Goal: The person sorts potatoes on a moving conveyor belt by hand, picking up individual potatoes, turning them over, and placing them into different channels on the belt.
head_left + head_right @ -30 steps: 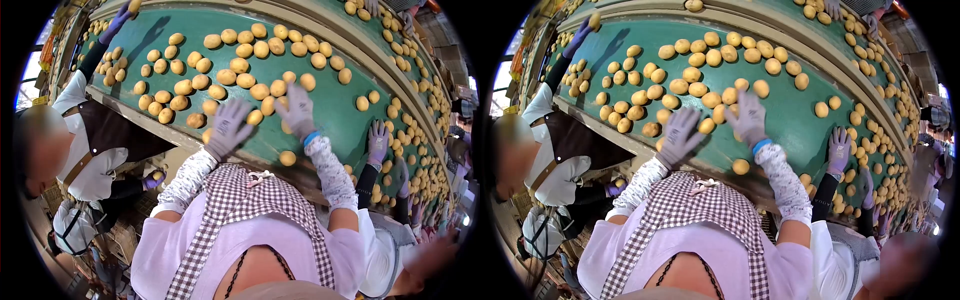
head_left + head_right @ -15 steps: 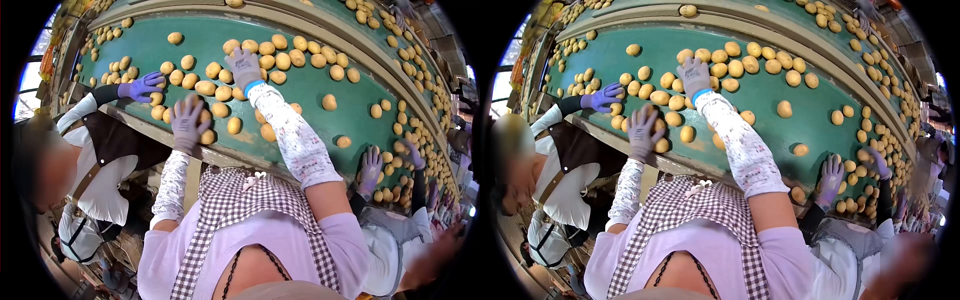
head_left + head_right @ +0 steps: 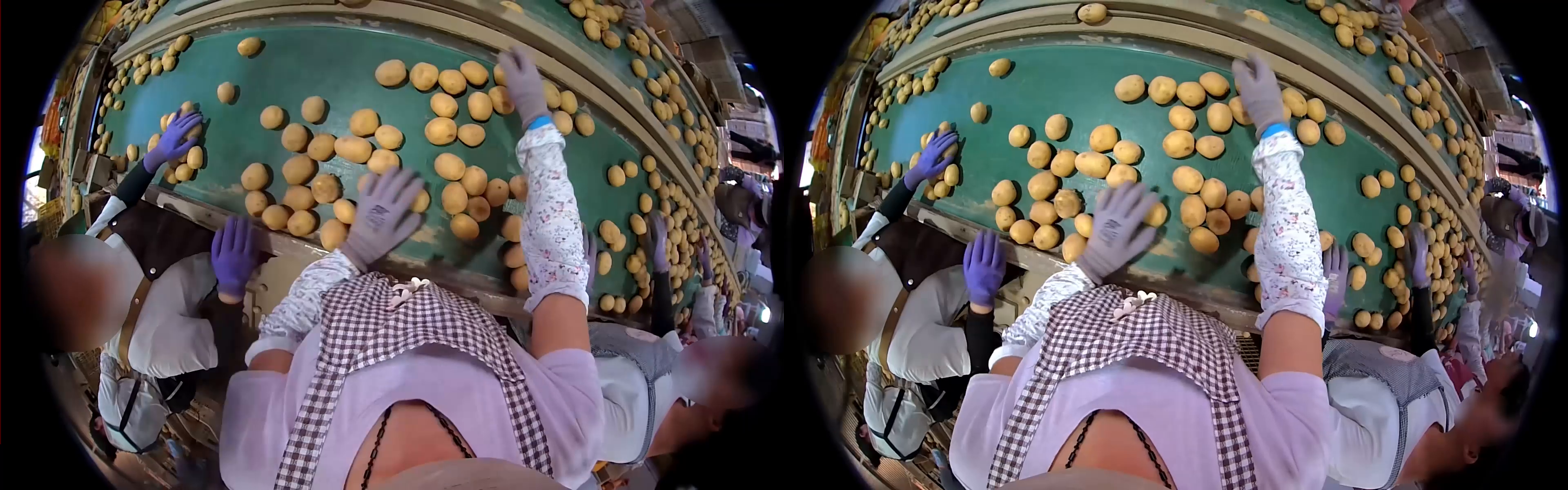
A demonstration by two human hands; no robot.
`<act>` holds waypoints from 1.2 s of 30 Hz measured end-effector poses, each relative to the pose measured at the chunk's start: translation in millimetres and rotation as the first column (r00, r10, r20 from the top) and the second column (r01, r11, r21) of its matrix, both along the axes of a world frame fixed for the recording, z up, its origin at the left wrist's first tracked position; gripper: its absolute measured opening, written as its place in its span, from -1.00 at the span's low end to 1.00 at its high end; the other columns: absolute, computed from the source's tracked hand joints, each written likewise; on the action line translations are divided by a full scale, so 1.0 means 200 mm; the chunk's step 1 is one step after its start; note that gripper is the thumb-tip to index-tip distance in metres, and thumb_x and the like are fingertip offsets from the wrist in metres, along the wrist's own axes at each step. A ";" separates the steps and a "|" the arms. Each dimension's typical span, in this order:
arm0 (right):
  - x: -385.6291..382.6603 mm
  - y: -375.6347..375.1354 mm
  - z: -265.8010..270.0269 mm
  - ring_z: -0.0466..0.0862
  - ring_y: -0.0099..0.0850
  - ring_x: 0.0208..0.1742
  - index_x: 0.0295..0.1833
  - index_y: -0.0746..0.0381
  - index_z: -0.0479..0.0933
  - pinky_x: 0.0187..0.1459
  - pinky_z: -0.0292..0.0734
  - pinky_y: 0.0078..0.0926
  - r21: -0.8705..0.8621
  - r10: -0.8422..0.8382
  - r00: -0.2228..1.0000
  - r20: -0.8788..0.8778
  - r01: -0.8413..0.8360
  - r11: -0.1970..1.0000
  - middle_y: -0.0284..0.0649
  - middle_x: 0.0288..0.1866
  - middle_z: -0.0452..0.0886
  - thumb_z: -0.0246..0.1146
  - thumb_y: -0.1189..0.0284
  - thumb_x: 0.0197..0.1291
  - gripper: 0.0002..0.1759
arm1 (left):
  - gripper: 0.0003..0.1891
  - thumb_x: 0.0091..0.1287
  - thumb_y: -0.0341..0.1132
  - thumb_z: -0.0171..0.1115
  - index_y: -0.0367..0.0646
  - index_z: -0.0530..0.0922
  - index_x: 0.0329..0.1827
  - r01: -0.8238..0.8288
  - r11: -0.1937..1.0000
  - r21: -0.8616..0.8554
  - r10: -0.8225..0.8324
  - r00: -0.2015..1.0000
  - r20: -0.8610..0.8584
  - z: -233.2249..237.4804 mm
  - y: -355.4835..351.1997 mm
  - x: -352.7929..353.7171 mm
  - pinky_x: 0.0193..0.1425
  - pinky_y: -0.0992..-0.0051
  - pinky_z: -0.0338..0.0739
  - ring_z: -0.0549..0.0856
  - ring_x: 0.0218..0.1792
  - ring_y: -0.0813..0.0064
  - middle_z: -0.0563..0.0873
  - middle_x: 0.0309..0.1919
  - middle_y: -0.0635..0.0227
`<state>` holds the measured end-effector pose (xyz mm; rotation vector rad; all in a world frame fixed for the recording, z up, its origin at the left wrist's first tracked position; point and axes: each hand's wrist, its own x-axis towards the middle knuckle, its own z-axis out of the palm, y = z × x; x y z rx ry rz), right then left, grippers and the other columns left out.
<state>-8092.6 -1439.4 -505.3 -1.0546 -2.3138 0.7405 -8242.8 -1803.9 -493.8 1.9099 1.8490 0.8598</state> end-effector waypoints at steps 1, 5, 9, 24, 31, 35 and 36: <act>0.03 -0.08 0.01 0.55 0.05 0.52 0.50 0.16 0.54 0.46 0.54 -0.05 0.019 -0.153 0.929 0.336 0.156 0.988 0.11 0.57 0.52 0.27 -0.16 0.43 -0.24 | -0.36 0.40 -0.07 0.37 -0.07 0.53 0.52 0.057 0.998 -0.009 -0.057 0.998 -0.031 -0.02 0.01 0.01 0.58 -0.17 0.26 0.47 0.54 -0.05 0.55 0.51 0.14; 0.06 -0.55 -0.15 0.20 0.22 0.74 0.55 0.17 0.49 0.59 0.18 0.42 0.080 0.105 0.855 0.507 -0.168 0.983 0.02 0.82 0.14 0.27 -0.23 0.39 -0.14 | -0.43 0.43 -0.03 0.35 -0.06 0.60 0.45 0.097 0.995 -0.023 -0.099 0.984 -0.147 -0.20 0.05 -0.16 0.66 -0.25 0.21 0.44 0.59 -0.02 0.58 0.52 0.21; 0.09 -0.70 0.08 0.48 0.05 0.58 0.39 0.13 0.65 0.53 0.42 0.06 -0.069 -0.111 0.992 0.060 0.115 0.991 0.01 0.63 0.45 0.41 0.03 0.38 -0.40 | -0.47 0.40 0.02 0.39 0.02 0.69 0.38 -0.060 0.991 -0.117 0.024 0.957 -0.288 -0.16 -0.05 -0.40 0.64 -0.26 0.19 0.41 0.60 -0.10 0.51 0.61 0.23; 0.19 0.18 -0.09 0.22 0.31 0.71 0.57 0.15 0.44 0.55 0.30 0.24 0.340 -0.719 0.380 0.582 0.690 0.639 0.05 0.71 0.31 0.19 -0.03 0.48 -0.29 | -0.43 0.57 -0.12 0.25 -0.15 0.54 0.57 -0.392 0.920 0.012 0.357 0.825 -0.438 -0.31 -0.35 -1.40 0.65 -0.08 0.27 0.46 0.59 -0.16 0.49 0.61 -0.07; -0.27 -0.25 0.04 0.18 0.27 0.72 0.46 0.15 0.54 0.62 0.07 0.28 0.081 -0.384 0.668 0.637 0.438 0.896 0.04 0.56 0.47 0.20 -0.11 0.43 -0.30 | -0.37 0.47 -0.10 0.26 -0.14 0.52 0.58 0.130 0.988 -0.087 -0.144 0.972 -0.184 0.01 -0.08 -0.72 0.71 -0.26 0.07 0.39 0.62 -0.19 0.50 0.59 -0.01; -0.58 -0.76 0.14 0.38 0.12 0.60 0.31 0.12 0.64 0.61 0.10 0.33 -0.075 -0.128 0.958 0.257 0.152 0.985 -0.08 0.46 0.59 0.21 0.00 0.50 -0.49 | -0.31 0.41 -0.06 0.29 -0.04 0.50 0.61 0.322 0.936 -0.144 -0.344 0.922 -0.179 0.01 -0.04 -0.71 0.72 -0.33 0.03 0.34 0.65 -0.18 0.51 0.59 0.07; -0.59 -0.86 0.19 0.46 0.05 0.55 0.27 0.10 0.68 0.59 0.16 0.29 -0.131 0.036 0.986 0.165 -0.014 0.991 -0.12 0.43 0.62 0.23 0.02 0.51 -0.54 | -0.31 0.40 -0.05 0.29 -0.01 0.50 0.61 0.354 0.917 -0.183 -0.388 0.898 -0.209 0.00 -0.07 -0.72 0.72 -0.35 0.03 0.33 0.65 -0.18 0.51 0.59 0.09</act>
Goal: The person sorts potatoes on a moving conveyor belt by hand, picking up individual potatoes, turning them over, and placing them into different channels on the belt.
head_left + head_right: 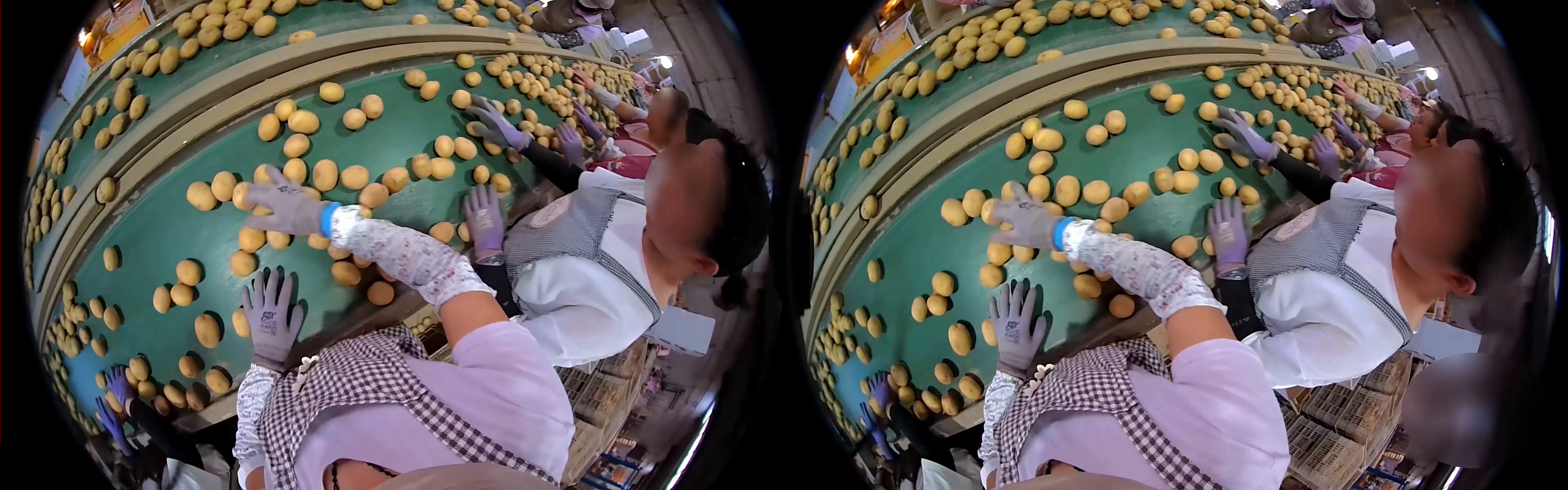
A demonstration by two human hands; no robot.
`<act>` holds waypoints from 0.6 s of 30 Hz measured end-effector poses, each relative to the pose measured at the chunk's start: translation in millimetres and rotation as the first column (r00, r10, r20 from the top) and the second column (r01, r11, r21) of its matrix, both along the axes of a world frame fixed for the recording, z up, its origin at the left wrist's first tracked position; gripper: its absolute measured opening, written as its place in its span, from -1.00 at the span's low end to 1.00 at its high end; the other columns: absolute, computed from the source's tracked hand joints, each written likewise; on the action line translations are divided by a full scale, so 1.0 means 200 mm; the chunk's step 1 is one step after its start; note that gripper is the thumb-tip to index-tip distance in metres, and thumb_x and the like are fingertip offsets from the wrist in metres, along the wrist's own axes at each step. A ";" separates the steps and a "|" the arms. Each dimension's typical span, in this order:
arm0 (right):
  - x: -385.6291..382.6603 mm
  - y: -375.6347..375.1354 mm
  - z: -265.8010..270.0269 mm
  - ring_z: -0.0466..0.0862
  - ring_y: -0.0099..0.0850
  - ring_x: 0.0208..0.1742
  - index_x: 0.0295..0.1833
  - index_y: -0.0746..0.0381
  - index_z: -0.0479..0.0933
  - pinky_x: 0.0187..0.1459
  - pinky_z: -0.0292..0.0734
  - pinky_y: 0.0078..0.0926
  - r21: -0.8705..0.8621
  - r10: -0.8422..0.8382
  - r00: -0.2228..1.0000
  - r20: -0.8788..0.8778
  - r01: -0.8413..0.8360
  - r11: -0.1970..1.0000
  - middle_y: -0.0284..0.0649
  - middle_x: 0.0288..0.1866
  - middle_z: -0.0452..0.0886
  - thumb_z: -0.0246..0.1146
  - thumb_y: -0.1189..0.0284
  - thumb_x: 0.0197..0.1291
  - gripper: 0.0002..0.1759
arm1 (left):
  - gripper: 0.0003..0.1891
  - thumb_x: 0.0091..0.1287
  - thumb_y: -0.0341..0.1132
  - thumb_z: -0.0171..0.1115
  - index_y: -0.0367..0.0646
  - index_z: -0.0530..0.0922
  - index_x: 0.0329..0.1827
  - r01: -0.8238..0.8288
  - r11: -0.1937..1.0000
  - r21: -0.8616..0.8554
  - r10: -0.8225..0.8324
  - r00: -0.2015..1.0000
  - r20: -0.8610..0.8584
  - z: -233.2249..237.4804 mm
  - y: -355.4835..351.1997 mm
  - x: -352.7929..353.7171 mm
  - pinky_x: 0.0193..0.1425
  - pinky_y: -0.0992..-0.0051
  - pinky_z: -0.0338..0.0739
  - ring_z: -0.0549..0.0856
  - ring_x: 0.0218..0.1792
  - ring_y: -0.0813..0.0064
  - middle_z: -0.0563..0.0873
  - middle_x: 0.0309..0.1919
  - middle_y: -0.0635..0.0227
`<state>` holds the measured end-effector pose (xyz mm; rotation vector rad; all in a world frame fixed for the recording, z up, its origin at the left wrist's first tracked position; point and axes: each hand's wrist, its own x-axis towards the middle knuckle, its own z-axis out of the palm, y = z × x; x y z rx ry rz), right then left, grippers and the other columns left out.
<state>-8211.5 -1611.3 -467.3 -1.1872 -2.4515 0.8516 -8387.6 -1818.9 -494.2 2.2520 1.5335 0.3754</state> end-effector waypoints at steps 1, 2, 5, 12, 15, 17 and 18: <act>0.02 0.04 -0.08 0.61 -0.08 0.40 0.17 0.11 0.72 0.51 0.40 0.05 -0.267 0.081 0.947 -0.311 -0.169 0.949 -0.19 0.31 0.71 0.27 0.03 0.50 -0.58 | -0.34 0.39 -0.04 0.30 -0.01 0.54 0.56 -0.013 1.000 0.025 0.014 0.997 -0.071 -0.02 -0.02 -0.04 0.71 -0.33 0.05 0.36 0.64 -0.13 0.52 0.59 0.14; 0.03 0.06 -0.04 0.65 -0.10 0.35 0.14 0.12 0.73 0.44 0.48 -0.08 -0.309 -0.095 0.922 -0.376 -0.028 0.951 -0.19 0.28 0.73 0.29 0.07 0.49 -0.61 | -0.34 0.39 -0.04 0.30 -0.01 0.54 0.56 -0.018 0.999 0.028 0.021 0.996 -0.083 -0.04 -0.04 -0.12 0.71 -0.33 0.05 0.36 0.64 -0.13 0.52 0.59 0.14; 0.26 0.18 -0.12 0.70 -0.03 0.26 0.08 0.17 0.74 0.33 0.59 -0.12 0.183 -0.425 0.884 -0.195 0.458 0.870 -0.07 0.16 0.78 0.31 0.23 0.48 -0.73 | -0.41 0.44 -0.07 0.28 -0.01 0.57 0.53 -0.315 0.945 0.088 0.327 0.896 -0.301 -0.04 -0.12 -0.43 0.70 -0.35 0.08 0.40 0.63 -0.13 0.57 0.55 0.15; -0.18 -0.49 0.02 0.47 0.09 0.56 0.28 0.07 0.75 0.62 0.10 0.31 0.121 -0.381 0.925 0.006 0.377 0.918 0.08 0.44 0.61 0.38 0.06 0.36 -0.51 | -0.40 0.48 -0.08 0.30 -0.11 0.52 0.53 -0.659 0.699 0.278 0.707 0.696 -0.126 0.08 -0.31 -0.92 0.60 -0.19 0.25 0.50 0.48 -0.16 0.53 0.52 -0.06; -0.36 -0.76 0.02 0.46 0.04 0.58 0.29 0.04 0.74 0.63 0.19 0.16 -0.002 -0.097 0.989 -0.107 0.098 0.995 -0.01 0.43 0.61 0.36 0.21 0.40 -0.60 | -0.42 0.51 -0.21 0.32 -0.11 0.50 0.57 -0.347 0.832 0.434 0.395 0.918 -0.023 0.29 -0.22 -0.54 0.66 -0.23 0.19 0.48 0.52 -0.16 0.50 0.53 -0.05; -0.33 -0.59 0.12 0.70 -0.07 0.34 0.24 0.11 0.74 0.44 0.54 -0.20 -0.579 -0.205 0.911 -0.359 -0.045 0.814 -0.13 0.19 0.77 0.35 0.35 0.46 -0.69 | -0.32 0.32 -0.13 0.38 -0.15 0.50 0.52 -0.309 0.937 0.161 0.262 0.929 0.261 0.27 -0.14 -0.36 0.62 -0.17 0.23 0.44 0.58 -0.07 0.52 0.52 0.02; -0.23 -0.36 -0.16 0.79 -0.08 0.15 0.23 0.23 0.73 0.27 0.65 -0.26 0.284 0.235 0.911 -0.338 -0.139 0.949 -0.13 0.09 0.82 0.34 0.33 0.50 -0.68 | -0.30 0.32 -0.12 0.38 -0.14 0.48 0.54 -0.265 0.936 0.232 0.199 0.942 0.271 0.18 -0.16 -0.33 0.62 -0.14 0.24 0.44 0.56 -0.04 0.53 0.50 0.05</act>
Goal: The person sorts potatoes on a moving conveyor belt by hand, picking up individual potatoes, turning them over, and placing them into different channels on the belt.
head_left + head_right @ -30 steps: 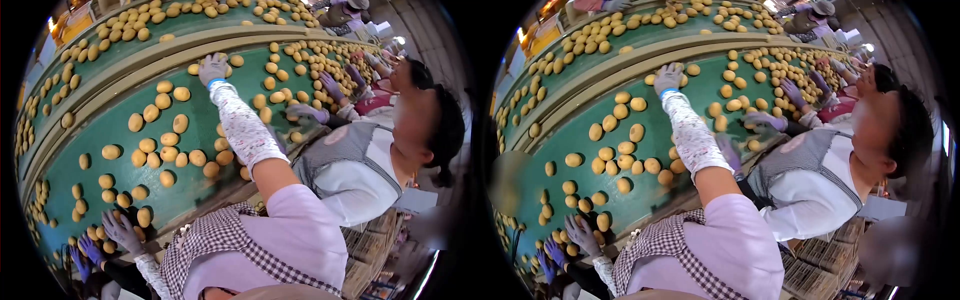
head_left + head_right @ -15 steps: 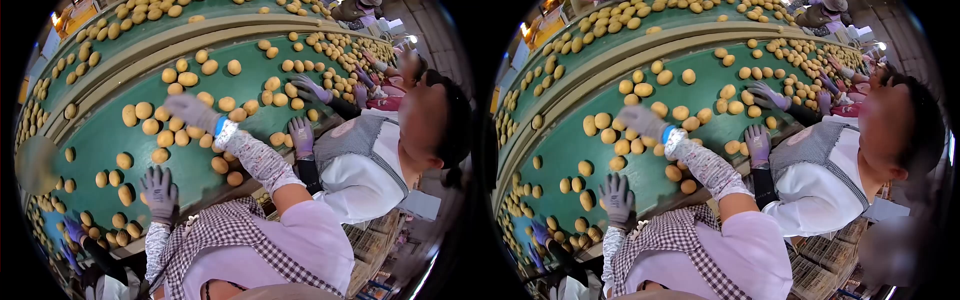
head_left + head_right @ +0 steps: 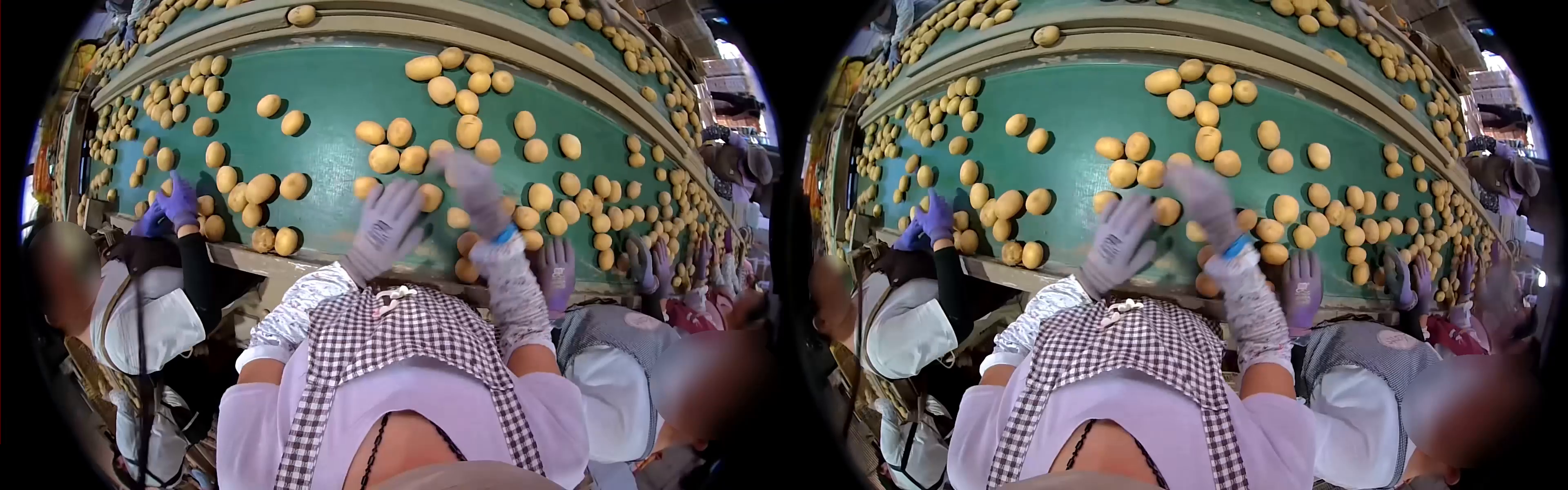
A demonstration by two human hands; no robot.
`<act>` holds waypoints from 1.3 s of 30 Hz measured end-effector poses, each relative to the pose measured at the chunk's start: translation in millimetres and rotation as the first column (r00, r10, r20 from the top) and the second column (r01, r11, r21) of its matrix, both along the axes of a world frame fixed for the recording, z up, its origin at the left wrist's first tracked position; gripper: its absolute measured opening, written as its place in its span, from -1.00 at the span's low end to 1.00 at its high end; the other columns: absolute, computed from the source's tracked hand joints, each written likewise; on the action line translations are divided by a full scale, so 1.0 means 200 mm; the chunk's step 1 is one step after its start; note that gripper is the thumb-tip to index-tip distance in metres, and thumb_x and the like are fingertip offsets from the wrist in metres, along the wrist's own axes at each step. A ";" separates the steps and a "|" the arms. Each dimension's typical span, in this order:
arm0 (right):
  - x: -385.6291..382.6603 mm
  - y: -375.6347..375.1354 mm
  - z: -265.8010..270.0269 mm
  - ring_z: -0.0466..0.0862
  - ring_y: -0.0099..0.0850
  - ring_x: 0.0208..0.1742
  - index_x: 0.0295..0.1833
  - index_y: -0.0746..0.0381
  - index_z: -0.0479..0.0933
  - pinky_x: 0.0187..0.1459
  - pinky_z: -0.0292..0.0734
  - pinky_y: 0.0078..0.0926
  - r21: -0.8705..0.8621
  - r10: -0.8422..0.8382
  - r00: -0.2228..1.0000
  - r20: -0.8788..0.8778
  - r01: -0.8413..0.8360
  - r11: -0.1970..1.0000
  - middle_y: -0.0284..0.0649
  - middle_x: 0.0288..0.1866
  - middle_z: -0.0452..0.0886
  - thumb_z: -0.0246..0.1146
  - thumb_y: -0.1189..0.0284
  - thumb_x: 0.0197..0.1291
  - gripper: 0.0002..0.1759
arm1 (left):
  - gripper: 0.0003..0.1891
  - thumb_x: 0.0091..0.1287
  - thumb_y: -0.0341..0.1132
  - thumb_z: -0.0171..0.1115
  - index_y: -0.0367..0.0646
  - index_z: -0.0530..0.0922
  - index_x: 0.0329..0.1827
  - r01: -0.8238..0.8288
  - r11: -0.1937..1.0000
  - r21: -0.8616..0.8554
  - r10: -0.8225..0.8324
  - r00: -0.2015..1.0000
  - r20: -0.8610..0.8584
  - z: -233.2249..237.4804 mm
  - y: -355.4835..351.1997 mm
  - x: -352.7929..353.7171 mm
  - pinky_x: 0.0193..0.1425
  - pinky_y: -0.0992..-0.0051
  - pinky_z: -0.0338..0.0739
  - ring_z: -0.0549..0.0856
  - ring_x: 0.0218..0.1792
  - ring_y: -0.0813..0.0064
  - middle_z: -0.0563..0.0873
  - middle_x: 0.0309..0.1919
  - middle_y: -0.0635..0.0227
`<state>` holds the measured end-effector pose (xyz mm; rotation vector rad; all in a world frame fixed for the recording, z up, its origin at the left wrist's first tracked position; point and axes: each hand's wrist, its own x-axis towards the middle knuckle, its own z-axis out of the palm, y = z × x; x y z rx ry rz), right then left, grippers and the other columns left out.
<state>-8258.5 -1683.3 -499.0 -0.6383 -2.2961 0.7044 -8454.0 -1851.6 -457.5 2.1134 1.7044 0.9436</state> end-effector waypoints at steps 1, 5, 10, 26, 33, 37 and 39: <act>-0.10 0.05 0.34 0.78 -0.12 0.11 0.24 0.32 0.70 0.18 0.67 -0.21 -0.776 -0.449 0.892 -0.057 0.243 0.582 -0.07 0.10 0.81 0.29 0.34 0.53 -0.66 | -0.27 0.34 -0.10 0.38 -0.11 0.45 0.58 0.128 0.991 -0.035 -0.130 0.991 -0.045 0.02 0.01 -0.02 0.62 -0.11 0.25 0.44 0.55 -0.01 0.53 0.48 0.11; 0.06 0.62 -0.08 0.72 -0.11 0.23 0.26 0.29 0.70 0.31 0.58 -0.23 -0.243 -0.486 0.858 0.167 0.513 0.823 0.03 0.19 0.77 0.30 0.12 0.49 -0.51 | -0.31 0.31 -0.13 0.39 -0.10 0.52 0.52 0.294 0.956 -0.024 -0.294 0.955 -0.022 -0.07 -0.08 -0.09 0.58 -0.13 0.29 0.46 0.51 -0.02 0.55 0.48 0.10; -0.51 0.43 0.29 0.66 0.04 0.40 0.26 0.19 0.66 0.44 0.50 -0.08 -0.274 -0.251 0.736 0.629 0.512 0.814 0.04 0.25 0.75 0.23 -0.13 0.43 -0.37 | -0.33 0.30 -0.13 0.37 0.00 0.50 0.52 0.110 0.981 -0.159 -0.144 0.965 -0.218 -0.15 0.00 -0.37 0.65 -0.16 0.24 0.42 0.55 -0.02 0.51 0.51 0.18; -0.95 0.72 0.03 0.68 0.09 0.41 0.41 0.32 0.51 0.34 0.63 -0.02 -0.114 -0.164 0.550 0.819 0.436 0.893 0.19 0.31 0.69 0.48 -0.04 0.24 -0.18 | -0.31 0.48 -0.05 0.35 -0.08 0.46 0.63 -0.701 0.713 0.013 0.635 0.637 -0.437 -0.31 -0.66 -1.64 0.60 -0.14 0.30 0.43 0.55 -0.22 0.51 0.54 -0.10; -0.72 0.67 0.26 0.71 -0.18 0.34 0.33 0.33 0.51 0.38 0.55 -0.27 -0.879 -0.610 0.746 -0.267 0.071 0.471 -0.03 0.32 0.71 0.33 0.05 0.54 -0.42 | -0.40 0.40 0.00 0.36 -0.04 0.60 0.45 0.060 0.972 -0.225 -0.094 0.986 -0.140 -0.18 -0.56 -1.28 0.66 -0.21 0.17 0.41 0.59 -0.07 0.55 0.52 0.18; -0.76 0.16 -0.09 0.70 -0.04 0.25 0.42 0.28 0.55 0.33 0.58 -0.17 -0.137 -0.503 0.754 0.422 0.601 0.787 0.04 0.24 0.67 0.39 0.02 0.42 -0.33 | -0.47 0.39 0.00 0.34 0.05 0.65 0.40 -0.028 0.974 -0.223 -0.039 0.955 -0.293 -0.21 -0.62 -1.55 0.68 -0.24 0.12 0.43 0.59 -0.03 0.61 0.48 0.23; -1.00 -0.22 -0.06 0.66 0.02 0.25 0.38 0.23 0.62 0.33 0.57 -0.10 0.096 -0.613 0.732 0.299 0.616 0.782 0.06 0.20 0.67 0.40 0.05 0.39 -0.38 | -0.41 0.35 -0.02 0.35 0.03 0.64 0.44 -0.171 0.956 -0.238 0.106 0.959 -0.264 -0.19 -0.61 -1.73 0.66 -0.19 0.16 0.48 0.54 -0.06 0.61 0.49 0.22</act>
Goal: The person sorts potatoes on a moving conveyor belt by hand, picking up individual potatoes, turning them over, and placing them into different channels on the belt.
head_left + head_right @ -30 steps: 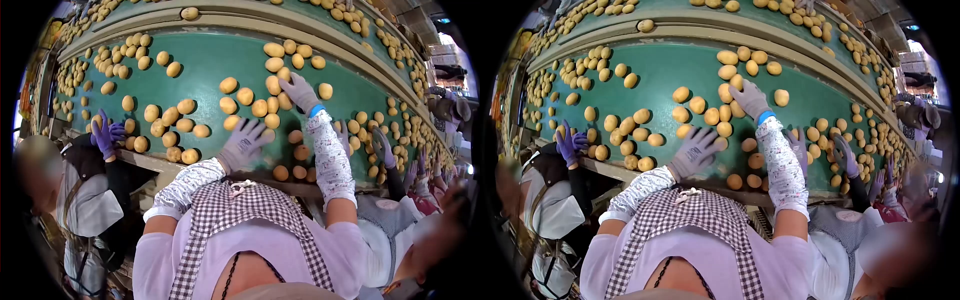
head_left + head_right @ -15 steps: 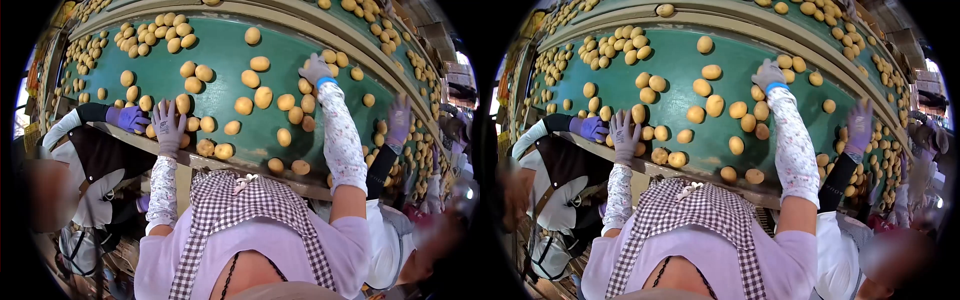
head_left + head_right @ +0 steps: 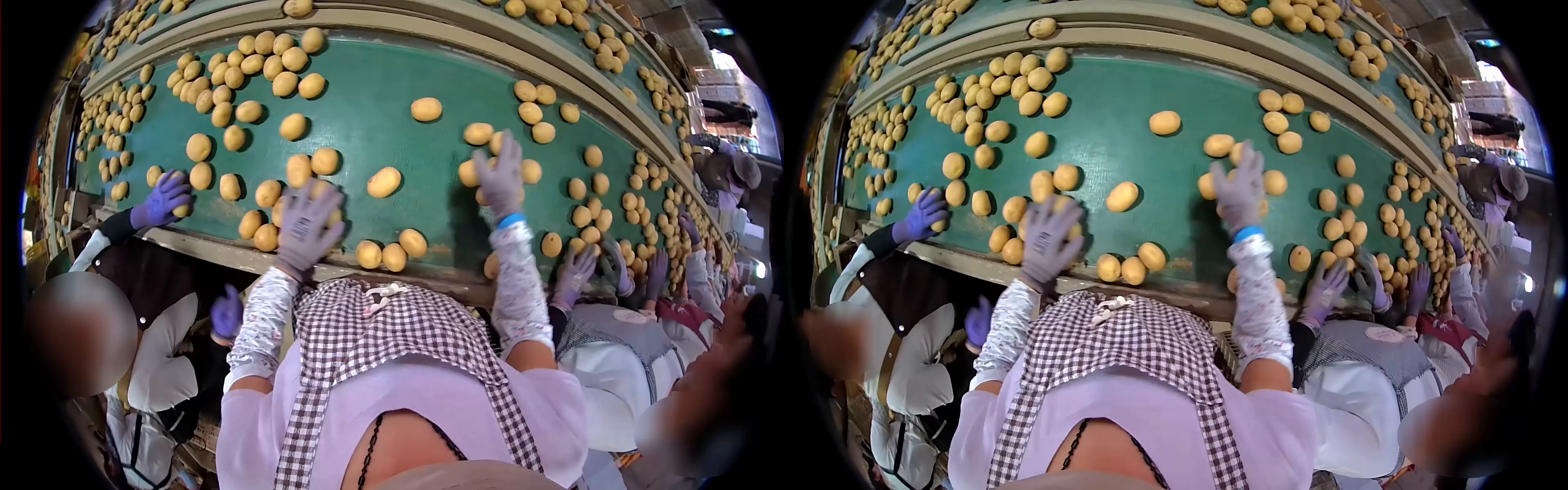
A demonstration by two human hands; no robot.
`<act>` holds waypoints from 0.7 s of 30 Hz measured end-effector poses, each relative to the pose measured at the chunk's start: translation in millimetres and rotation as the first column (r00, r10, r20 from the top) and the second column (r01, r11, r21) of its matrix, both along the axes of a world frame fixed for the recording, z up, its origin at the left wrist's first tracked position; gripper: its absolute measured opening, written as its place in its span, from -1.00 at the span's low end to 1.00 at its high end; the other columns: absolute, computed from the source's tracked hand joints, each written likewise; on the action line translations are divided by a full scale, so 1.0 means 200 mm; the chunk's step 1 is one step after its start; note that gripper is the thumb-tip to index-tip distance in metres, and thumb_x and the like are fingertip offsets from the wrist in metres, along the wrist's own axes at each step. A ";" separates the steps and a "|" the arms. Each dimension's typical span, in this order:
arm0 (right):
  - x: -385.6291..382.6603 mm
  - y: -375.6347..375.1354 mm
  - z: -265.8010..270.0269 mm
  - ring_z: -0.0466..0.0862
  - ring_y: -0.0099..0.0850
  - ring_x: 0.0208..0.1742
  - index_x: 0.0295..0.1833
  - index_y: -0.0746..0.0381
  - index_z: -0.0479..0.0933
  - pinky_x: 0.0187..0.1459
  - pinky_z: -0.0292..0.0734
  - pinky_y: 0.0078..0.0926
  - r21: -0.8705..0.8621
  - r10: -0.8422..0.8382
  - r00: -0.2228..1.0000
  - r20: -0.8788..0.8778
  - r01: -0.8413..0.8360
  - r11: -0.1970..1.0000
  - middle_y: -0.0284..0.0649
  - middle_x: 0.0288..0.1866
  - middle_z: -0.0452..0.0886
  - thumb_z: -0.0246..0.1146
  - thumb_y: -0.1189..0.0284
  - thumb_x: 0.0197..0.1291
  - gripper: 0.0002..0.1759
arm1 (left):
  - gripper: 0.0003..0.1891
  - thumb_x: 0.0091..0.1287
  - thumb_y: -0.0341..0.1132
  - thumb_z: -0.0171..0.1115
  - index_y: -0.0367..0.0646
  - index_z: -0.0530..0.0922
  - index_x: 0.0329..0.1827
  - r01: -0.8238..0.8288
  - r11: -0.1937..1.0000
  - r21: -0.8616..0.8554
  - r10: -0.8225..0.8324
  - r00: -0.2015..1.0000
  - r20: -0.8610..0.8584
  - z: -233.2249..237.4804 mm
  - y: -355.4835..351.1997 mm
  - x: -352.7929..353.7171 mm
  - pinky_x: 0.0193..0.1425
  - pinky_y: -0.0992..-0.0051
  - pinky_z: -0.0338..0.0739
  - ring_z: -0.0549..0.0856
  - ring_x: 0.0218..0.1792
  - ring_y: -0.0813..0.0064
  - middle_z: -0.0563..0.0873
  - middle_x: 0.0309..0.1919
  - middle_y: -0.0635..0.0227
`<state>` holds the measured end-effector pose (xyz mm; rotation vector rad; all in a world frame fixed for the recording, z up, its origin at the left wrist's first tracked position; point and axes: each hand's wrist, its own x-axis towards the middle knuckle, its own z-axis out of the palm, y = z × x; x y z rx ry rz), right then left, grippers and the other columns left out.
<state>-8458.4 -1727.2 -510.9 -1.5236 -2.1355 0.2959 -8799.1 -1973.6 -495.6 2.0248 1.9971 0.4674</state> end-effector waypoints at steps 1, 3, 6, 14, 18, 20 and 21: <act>-0.12 -0.13 0.13 0.64 0.05 0.27 0.34 0.23 0.65 0.33 0.57 -0.05 -0.059 0.009 0.996 -0.087 -0.014 0.998 0.07 0.20 0.67 0.39 0.08 0.40 -0.44 | -0.41 0.36 0.02 0.37 0.06 0.63 0.44 -0.118 0.993 -0.012 0.119 0.990 0.069 0.04 0.02 -0.10 0.62 -0.11 0.23 0.49 0.52 -0.07 0.64 0.45 0.23; -0.18 -0.25 0.19 0.63 0.07 0.28 0.35 0.28 0.63 0.33 0.57 0.00 -0.171 0.178 0.952 -0.248 -0.224 0.959 0.10 0.21 0.66 0.37 0.16 0.42 -0.46 | -0.37 0.48 0.02 0.32 -0.07 0.56 0.54 -0.290 0.956 0.030 0.292 0.950 -0.113 -0.09 0.00 -0.33 0.63 -0.07 0.24 0.48 0.53 -0.11 0.60 0.50 0.09; -0.17 -0.24 0.20 0.61 0.09 0.29 0.36 0.36 0.59 0.33 0.57 0.03 -0.161 0.145 0.915 -0.376 -0.219 0.962 0.13 0.23 0.64 0.34 0.29 0.46 -0.51 | -0.36 0.47 -0.01 0.34 -0.13 0.54 0.54 -0.366 0.926 0.089 0.370 0.839 -0.399 -0.13 0.03 -0.55 0.60 -0.06 0.29 0.49 0.53 -0.07 0.61 0.47 0.03; -0.81 -0.59 0.11 0.71 -0.28 0.28 0.41 0.39 0.61 0.40 0.55 -0.33 -0.617 -0.052 0.783 -0.620 -0.446 0.649 -0.09 0.34 0.74 0.24 0.28 0.62 -0.54 | -0.38 0.34 -0.02 0.38 -0.02 0.57 0.45 0.358 0.931 0.063 -0.360 0.933 0.021 0.18 0.11 -0.06 0.51 -0.04 0.38 0.55 0.43 0.06 0.60 0.43 0.18; -0.94 -0.30 0.19 0.70 -0.40 0.30 0.39 0.38 0.65 0.42 0.52 -0.42 -0.550 -0.022 0.688 -0.726 -0.561 0.618 -0.17 0.27 0.78 0.18 0.26 0.67 -0.55 | -0.34 0.41 0.08 0.36 0.09 0.58 0.54 0.327 0.936 0.129 -0.334 0.942 0.039 -0.01 -0.10 -0.30 0.63 -0.16 0.22 0.47 0.56 -0.02 0.59 0.52 0.28; -0.96 -0.01 0.22 0.70 -0.39 0.32 0.38 0.36 0.67 0.45 0.49 -0.43 -0.500 0.026 0.742 -0.669 -0.476 0.723 -0.17 0.28 0.78 0.18 0.25 0.67 -0.55 | -0.41 0.43 0.07 0.34 0.14 0.61 0.50 0.044 0.997 0.058 -0.042 0.998 -0.038 -0.02 -0.12 -0.50 0.63 -0.19 0.21 0.46 0.56 -0.04 0.58 0.52 0.29; -0.99 0.13 0.23 0.70 -0.40 0.32 0.36 0.33 0.69 0.43 0.49 -0.44 -0.473 0.065 0.794 -0.605 -0.424 0.773 -0.20 0.27 0.79 0.18 0.24 0.67 -0.56 | -0.44 0.41 0.08 0.35 0.16 0.64 0.45 -0.022 0.995 0.098 0.020 1.000 0.023 -0.03 -0.17 -0.64 0.62 -0.21 0.19 0.45 0.55 -0.04 0.56 0.54 0.31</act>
